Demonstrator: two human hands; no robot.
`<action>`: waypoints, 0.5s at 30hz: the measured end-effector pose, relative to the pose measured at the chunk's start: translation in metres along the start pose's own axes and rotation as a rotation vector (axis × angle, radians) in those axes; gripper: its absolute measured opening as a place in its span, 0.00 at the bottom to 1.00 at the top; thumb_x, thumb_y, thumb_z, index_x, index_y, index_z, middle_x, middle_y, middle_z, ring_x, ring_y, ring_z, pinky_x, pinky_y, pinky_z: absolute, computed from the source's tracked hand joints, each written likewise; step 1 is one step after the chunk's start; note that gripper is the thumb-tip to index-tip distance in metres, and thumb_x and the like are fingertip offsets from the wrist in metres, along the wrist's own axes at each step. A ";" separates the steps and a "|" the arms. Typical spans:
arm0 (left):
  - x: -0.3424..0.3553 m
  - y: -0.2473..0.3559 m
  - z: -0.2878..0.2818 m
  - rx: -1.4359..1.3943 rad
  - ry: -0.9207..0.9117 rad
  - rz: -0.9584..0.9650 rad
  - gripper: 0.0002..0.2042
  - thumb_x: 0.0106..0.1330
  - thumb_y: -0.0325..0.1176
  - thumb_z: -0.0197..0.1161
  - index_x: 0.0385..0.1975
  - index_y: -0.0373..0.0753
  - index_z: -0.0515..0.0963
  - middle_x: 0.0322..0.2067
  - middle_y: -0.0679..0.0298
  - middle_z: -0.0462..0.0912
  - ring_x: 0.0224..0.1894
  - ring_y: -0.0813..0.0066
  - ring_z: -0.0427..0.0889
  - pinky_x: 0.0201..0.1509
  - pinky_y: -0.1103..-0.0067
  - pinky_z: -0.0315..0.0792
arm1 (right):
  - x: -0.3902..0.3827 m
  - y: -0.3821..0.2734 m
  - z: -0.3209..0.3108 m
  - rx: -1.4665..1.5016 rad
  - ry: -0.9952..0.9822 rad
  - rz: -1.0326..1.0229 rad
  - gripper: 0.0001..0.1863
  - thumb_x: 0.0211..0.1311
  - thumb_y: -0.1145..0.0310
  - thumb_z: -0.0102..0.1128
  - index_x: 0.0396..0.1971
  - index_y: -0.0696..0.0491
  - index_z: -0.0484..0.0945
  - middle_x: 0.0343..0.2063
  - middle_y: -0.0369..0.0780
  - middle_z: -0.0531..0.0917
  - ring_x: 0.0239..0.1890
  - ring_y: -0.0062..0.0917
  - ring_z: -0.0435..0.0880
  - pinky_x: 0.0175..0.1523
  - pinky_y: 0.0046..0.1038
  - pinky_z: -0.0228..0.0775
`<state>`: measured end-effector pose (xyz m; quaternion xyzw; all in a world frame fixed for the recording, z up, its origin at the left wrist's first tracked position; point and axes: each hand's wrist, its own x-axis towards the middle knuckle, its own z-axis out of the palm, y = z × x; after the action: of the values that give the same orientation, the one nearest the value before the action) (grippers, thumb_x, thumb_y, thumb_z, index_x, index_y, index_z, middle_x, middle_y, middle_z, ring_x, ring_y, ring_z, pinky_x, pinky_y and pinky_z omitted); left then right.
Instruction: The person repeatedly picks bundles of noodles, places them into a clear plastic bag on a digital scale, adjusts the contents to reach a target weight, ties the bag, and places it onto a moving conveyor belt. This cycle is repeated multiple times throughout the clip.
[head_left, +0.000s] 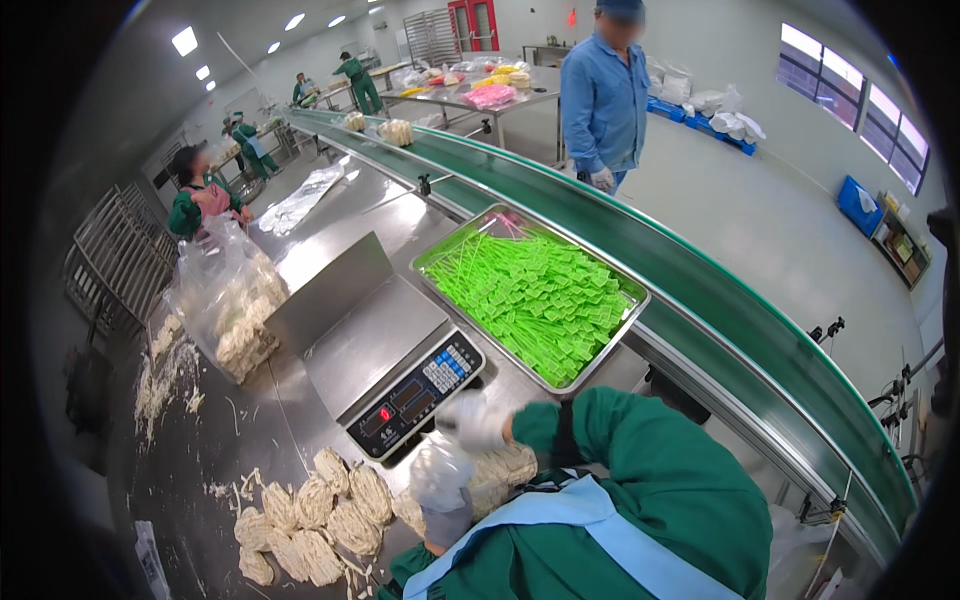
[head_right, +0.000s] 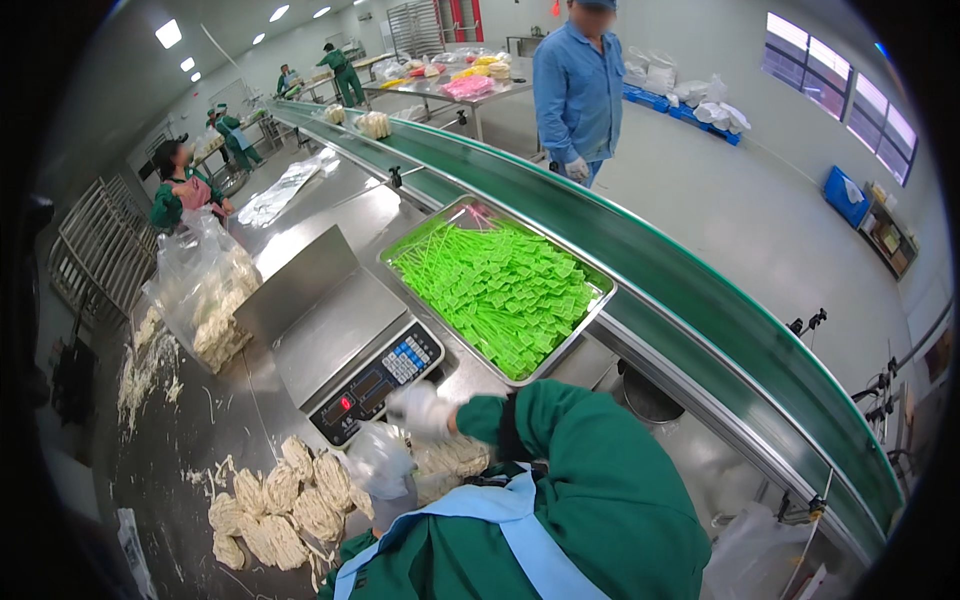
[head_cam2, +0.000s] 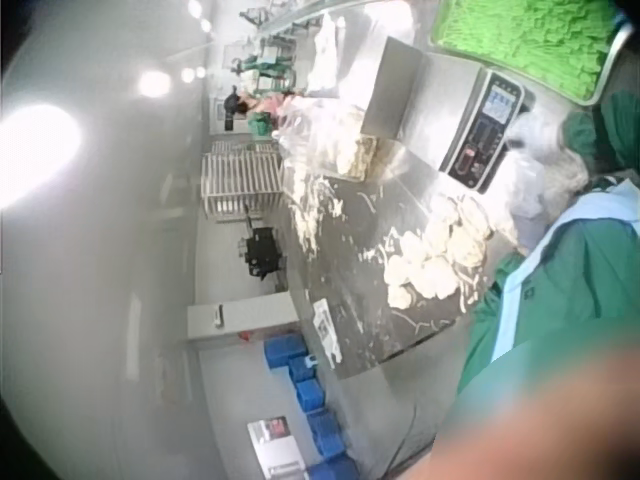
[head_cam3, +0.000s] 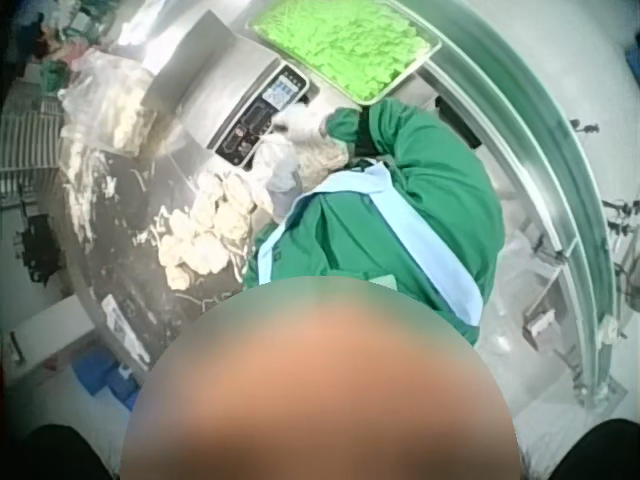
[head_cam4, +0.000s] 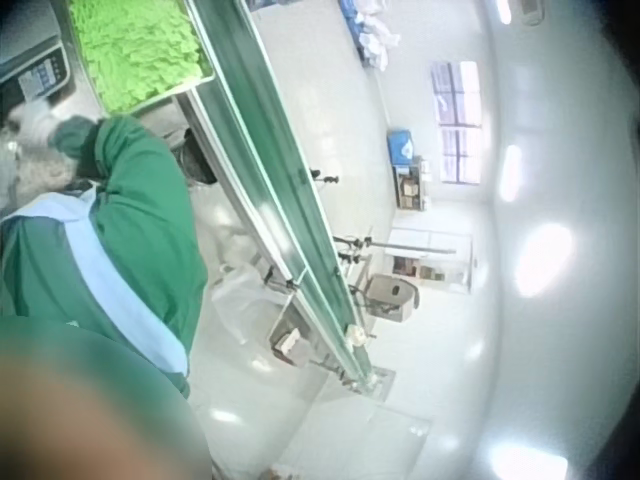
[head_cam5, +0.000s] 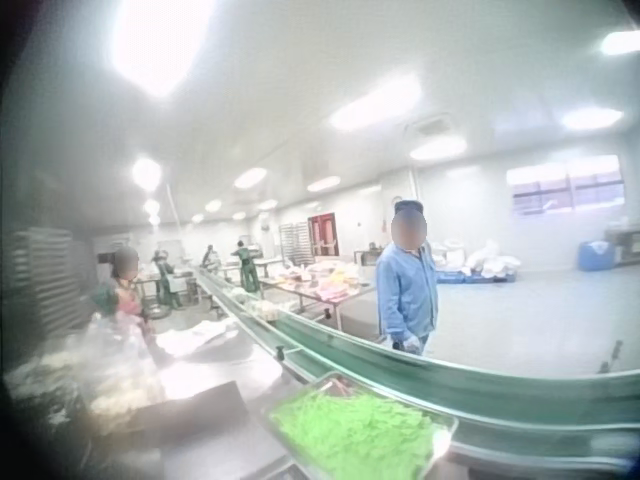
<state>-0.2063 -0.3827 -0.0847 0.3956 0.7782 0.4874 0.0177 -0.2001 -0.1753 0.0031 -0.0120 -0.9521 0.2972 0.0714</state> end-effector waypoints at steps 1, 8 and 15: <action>-0.002 -0.002 0.001 -0.023 0.002 0.001 0.15 0.66 0.35 0.56 0.48 0.35 0.75 0.43 0.51 0.79 0.48 0.53 0.76 0.51 0.64 0.70 | 0.003 0.002 0.005 0.084 0.014 0.037 0.14 0.54 0.58 0.62 0.28 0.55 0.80 0.26 0.47 0.81 0.34 0.43 0.81 0.40 0.39 0.71; 0.001 0.017 -0.008 0.158 -0.100 0.261 0.15 0.64 0.36 0.57 0.46 0.34 0.76 0.39 0.52 0.80 0.42 0.52 0.78 0.45 0.65 0.73 | 0.033 -0.024 0.063 0.916 0.082 0.327 0.13 0.66 0.61 0.56 0.34 0.58 0.77 0.22 0.35 0.79 0.25 0.27 0.79 0.33 0.31 0.71; 0.029 0.030 -0.003 0.385 -0.153 0.290 0.17 0.62 0.38 0.59 0.48 0.36 0.76 0.42 0.55 0.79 0.45 0.51 0.77 0.50 0.64 0.70 | 0.038 -0.017 0.072 -0.073 0.420 0.117 0.14 0.55 0.55 0.59 0.26 0.51 0.79 0.21 0.45 0.79 0.29 0.43 0.79 0.36 0.40 0.72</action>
<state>-0.2096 -0.3602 -0.0497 0.5350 0.7882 0.2963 -0.0692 -0.2474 -0.2275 -0.0410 -0.1313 -0.9241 0.2573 0.2502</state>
